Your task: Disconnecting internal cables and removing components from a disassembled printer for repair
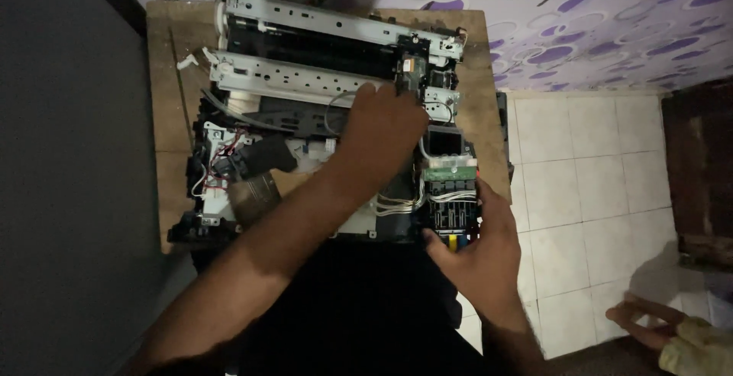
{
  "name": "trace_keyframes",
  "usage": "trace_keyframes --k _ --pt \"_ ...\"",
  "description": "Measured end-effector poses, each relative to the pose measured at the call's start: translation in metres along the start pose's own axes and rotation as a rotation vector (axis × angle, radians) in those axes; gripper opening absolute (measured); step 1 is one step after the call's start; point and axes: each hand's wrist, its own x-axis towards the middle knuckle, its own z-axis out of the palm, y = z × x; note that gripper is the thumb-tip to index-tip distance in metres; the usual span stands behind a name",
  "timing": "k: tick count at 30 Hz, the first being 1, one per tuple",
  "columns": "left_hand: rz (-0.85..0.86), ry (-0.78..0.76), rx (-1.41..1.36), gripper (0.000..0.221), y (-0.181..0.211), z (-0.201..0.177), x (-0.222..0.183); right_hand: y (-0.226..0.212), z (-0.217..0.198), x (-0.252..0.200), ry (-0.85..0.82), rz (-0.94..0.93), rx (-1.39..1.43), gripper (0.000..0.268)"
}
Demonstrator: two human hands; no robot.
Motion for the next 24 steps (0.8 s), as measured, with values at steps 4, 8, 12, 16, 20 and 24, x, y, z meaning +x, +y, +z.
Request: trace_keyframes --k 4,8,12,16,20,24 --pt "-0.052 -0.239 -0.100 0.014 0.004 -0.012 0.004 -0.005 -0.010 0.000 -0.040 0.109 -0.018 0.094" --pt "-0.097 -0.308 -0.201 0.009 -0.002 -0.012 0.005 -0.002 -0.012 0.002 -0.013 0.094 -0.084 0.090" --pt "-0.035 -0.279 -0.155 0.008 -0.002 -0.002 -0.002 -0.009 -0.016 0.003 -0.043 0.189 -0.064 0.086" --pt "-0.002 -0.224 -0.184 0.014 0.000 0.001 -0.007 0.000 -0.011 0.000 -0.001 0.130 -0.031 0.092" --pt "0.021 -0.186 -0.164 0.015 0.008 -0.016 -0.019 0.009 -0.012 0.000 -0.044 0.137 0.007 0.100" --pt "-0.118 -0.204 -0.155 0.009 0.022 -0.034 -0.027 0.023 -0.011 0.000 -0.051 0.074 0.022 0.101"
